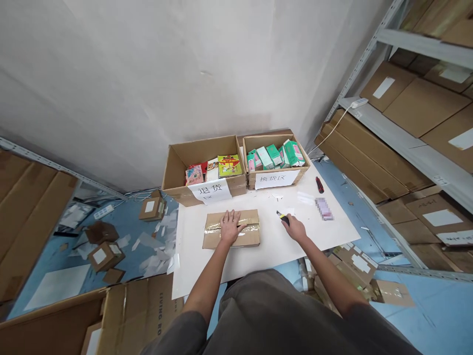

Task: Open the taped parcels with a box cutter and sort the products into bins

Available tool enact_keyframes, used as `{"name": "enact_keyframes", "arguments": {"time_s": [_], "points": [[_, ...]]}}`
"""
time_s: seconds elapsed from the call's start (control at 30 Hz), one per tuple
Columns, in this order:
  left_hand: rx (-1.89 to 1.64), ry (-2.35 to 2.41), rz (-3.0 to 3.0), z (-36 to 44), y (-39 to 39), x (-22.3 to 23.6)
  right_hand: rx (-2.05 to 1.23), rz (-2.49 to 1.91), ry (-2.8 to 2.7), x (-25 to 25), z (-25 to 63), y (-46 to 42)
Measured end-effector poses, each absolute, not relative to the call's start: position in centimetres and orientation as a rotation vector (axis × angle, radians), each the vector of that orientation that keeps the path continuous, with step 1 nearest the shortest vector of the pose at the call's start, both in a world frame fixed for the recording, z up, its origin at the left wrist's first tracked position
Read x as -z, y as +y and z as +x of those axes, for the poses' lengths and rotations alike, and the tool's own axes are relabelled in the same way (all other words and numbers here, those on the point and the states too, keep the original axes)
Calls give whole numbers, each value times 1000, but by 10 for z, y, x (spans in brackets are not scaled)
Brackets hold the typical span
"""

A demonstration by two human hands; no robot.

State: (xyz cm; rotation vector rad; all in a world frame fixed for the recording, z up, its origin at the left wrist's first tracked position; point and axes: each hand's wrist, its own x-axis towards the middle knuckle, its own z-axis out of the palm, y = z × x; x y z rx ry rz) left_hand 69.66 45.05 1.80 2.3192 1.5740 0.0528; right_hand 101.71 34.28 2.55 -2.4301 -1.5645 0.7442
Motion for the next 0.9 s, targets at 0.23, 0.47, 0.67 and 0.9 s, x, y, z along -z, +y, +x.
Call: {"name": "enact_keyframes", "arguments": {"time_s": [0.23,0.47,0.67,0.9], "points": [[-111,1781,2112,724,440,-24,-1219,-2050,-980,33,909,328],[39,1874,1984,709,432,-35,-1115,-2298,-954,-3,927,411],[-138,1759,1740,674,405,-15,-1282,-2064,-999,-11,949,429],[-181,1807,1581,696,388,-8,-1514,-1688,-821,30,929,348]]}}
